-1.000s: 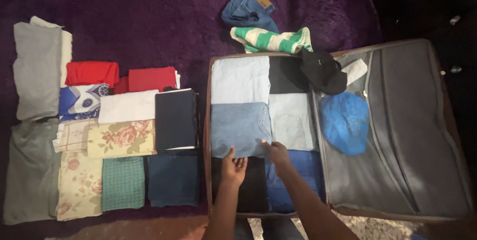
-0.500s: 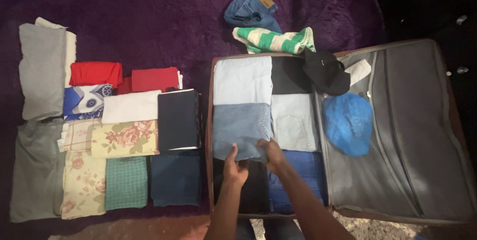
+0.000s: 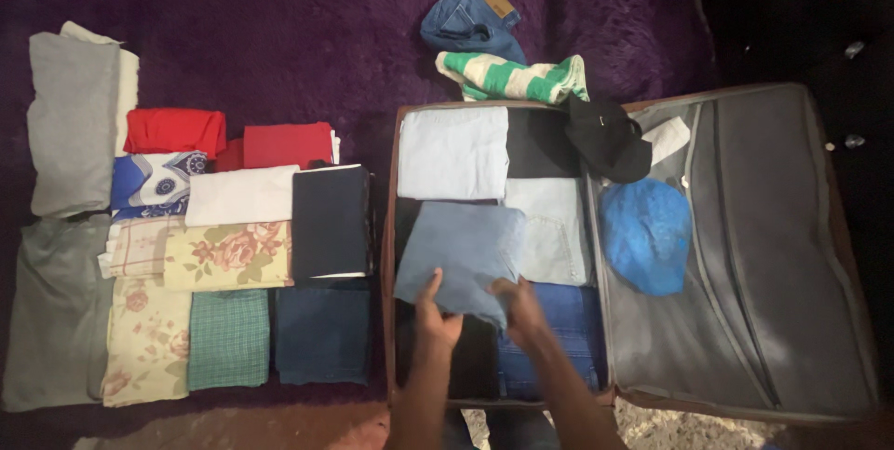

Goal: The person packs a suitcase by taking folded garments from a pile on the bed and placing them into sections of the open suitcase.

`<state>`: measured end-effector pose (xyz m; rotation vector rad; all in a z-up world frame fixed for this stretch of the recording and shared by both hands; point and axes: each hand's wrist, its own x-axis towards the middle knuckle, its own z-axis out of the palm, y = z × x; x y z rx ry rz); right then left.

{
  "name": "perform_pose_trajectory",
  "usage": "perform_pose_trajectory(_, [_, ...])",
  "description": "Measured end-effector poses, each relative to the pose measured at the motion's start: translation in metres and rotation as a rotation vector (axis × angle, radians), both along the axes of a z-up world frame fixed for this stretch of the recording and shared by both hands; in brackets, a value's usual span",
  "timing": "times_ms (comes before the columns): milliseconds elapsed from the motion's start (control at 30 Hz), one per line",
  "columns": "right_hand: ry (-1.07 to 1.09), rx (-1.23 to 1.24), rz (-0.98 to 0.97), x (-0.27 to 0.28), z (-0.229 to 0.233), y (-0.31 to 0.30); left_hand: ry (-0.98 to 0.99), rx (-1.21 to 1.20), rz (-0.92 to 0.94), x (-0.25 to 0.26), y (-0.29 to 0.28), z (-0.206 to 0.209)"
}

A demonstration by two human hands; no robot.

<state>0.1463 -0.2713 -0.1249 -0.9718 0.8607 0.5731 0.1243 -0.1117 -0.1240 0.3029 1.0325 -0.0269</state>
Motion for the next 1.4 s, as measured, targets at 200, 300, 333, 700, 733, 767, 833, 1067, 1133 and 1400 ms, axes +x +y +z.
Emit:
perform_pose_trajectory(200, [-0.126, 0.111, 0.150, -0.029, 0.040, -0.035, -0.186, 0.017, -0.011, -0.016, -0.015, 0.017])
perform_pose_trajectory(300, [-0.038, -0.088, 0.063, -0.025, 0.061, -0.044, -0.222, 0.007, -0.039, -0.021, -0.015, 0.036])
perform_pose_trajectory(333, [-0.042, -0.089, 0.060, -0.021, 0.064, -0.049, -0.175, 0.028, -0.075, -0.023, -0.013, 0.043])
perform_pose_trajectory(700, [-0.151, -0.027, 0.137, -0.004, 0.102, -0.091, -0.173, 0.145, -0.231, -0.031, -0.012, 0.084])
perform_pose_trajectory(733, [-0.156, -0.029, 0.135, -0.004, 0.101, -0.093, -0.191, 0.152, -0.236, -0.030, -0.010, 0.085])
perform_pose_trajectory(767, [-0.174, -0.099, 0.193, -0.005, 0.099, -0.095, -0.208, 0.159, -0.242, -0.029, -0.009, 0.087])
perform_pose_trajectory(833, [-0.192, -0.173, 0.249, -0.005, 0.095, -0.103, -0.238, 0.172, -0.246, -0.028, -0.009, 0.093])
perform_pose_trajectory(1067, [-0.192, -0.121, 0.440, 0.006, 0.128, -0.115, -0.136, 0.259, -0.325, -0.030, -0.001, 0.104])
perform_pose_trajectory(1133, [-0.207, -0.198, 0.640, 0.011, 0.145, -0.114, -0.087, 0.286, -0.379, -0.027, 0.007, 0.102])
perform_pose_trajectory(1400, [-0.172, -0.445, 0.726, 0.013, 0.143, -0.096, -0.247, 0.364, -0.569, -0.028, 0.005, 0.104])
